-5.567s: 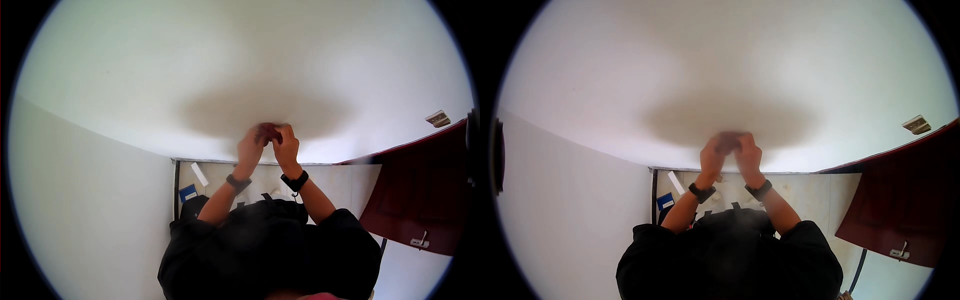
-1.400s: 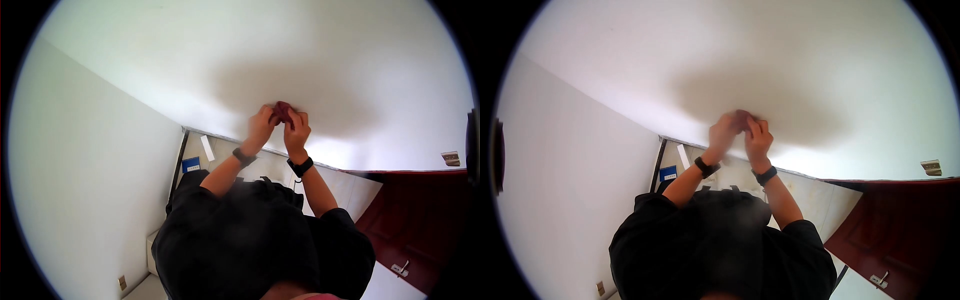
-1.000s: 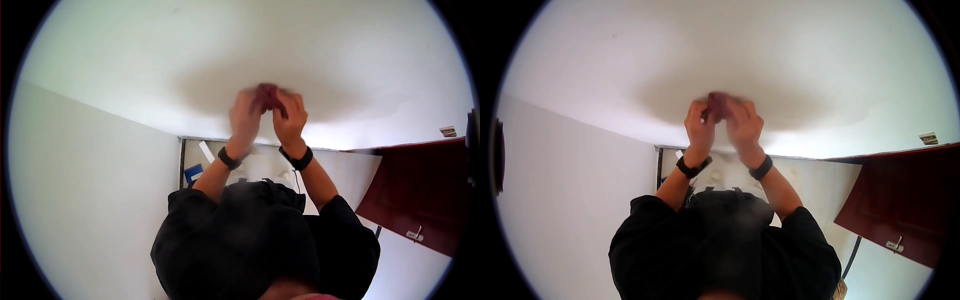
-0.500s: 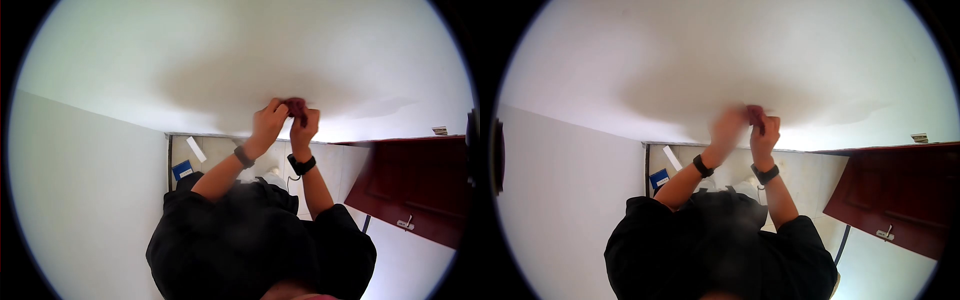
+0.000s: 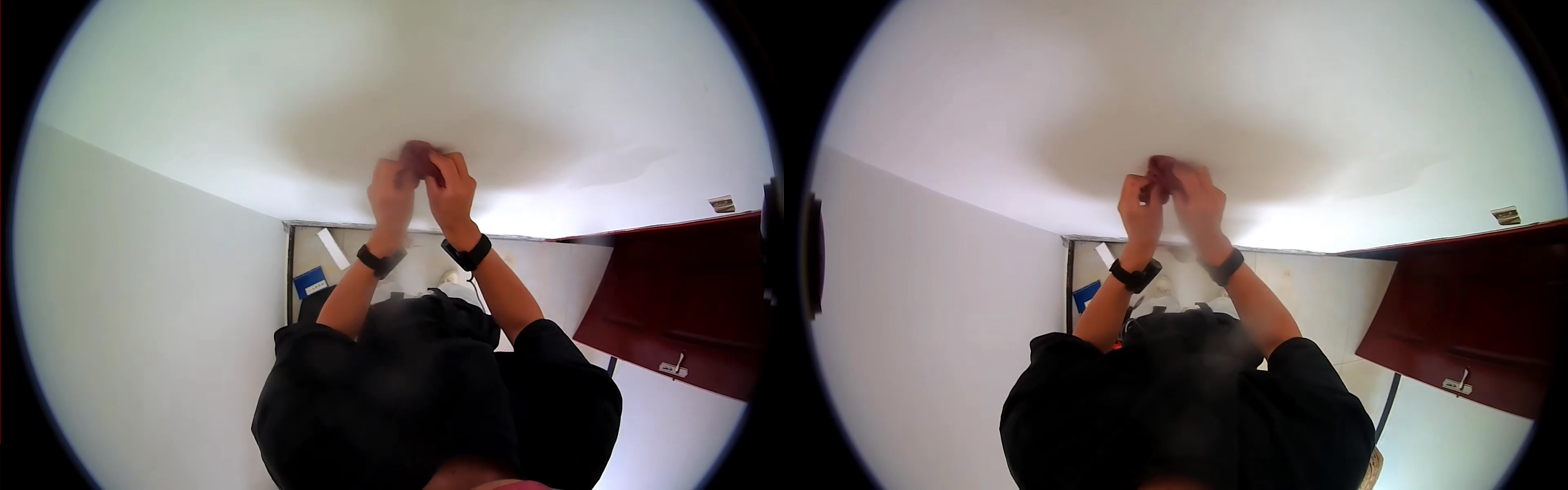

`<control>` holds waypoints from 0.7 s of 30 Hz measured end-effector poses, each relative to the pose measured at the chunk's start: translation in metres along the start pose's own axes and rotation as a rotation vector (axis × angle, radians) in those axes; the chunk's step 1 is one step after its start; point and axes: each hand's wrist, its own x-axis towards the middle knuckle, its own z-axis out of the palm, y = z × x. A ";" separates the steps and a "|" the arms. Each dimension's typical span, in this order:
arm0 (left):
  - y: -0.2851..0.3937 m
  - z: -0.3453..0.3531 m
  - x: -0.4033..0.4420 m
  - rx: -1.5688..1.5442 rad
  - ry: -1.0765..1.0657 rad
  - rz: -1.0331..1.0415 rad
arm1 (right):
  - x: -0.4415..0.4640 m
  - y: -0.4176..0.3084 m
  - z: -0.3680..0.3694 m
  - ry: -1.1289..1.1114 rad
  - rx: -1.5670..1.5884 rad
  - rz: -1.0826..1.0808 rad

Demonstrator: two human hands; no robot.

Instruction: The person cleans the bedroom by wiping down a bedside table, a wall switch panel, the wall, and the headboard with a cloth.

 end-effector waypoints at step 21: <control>0.007 0.045 -0.014 0.085 -0.209 0.261 | -0.028 0.068 -0.038 0.128 -0.089 0.008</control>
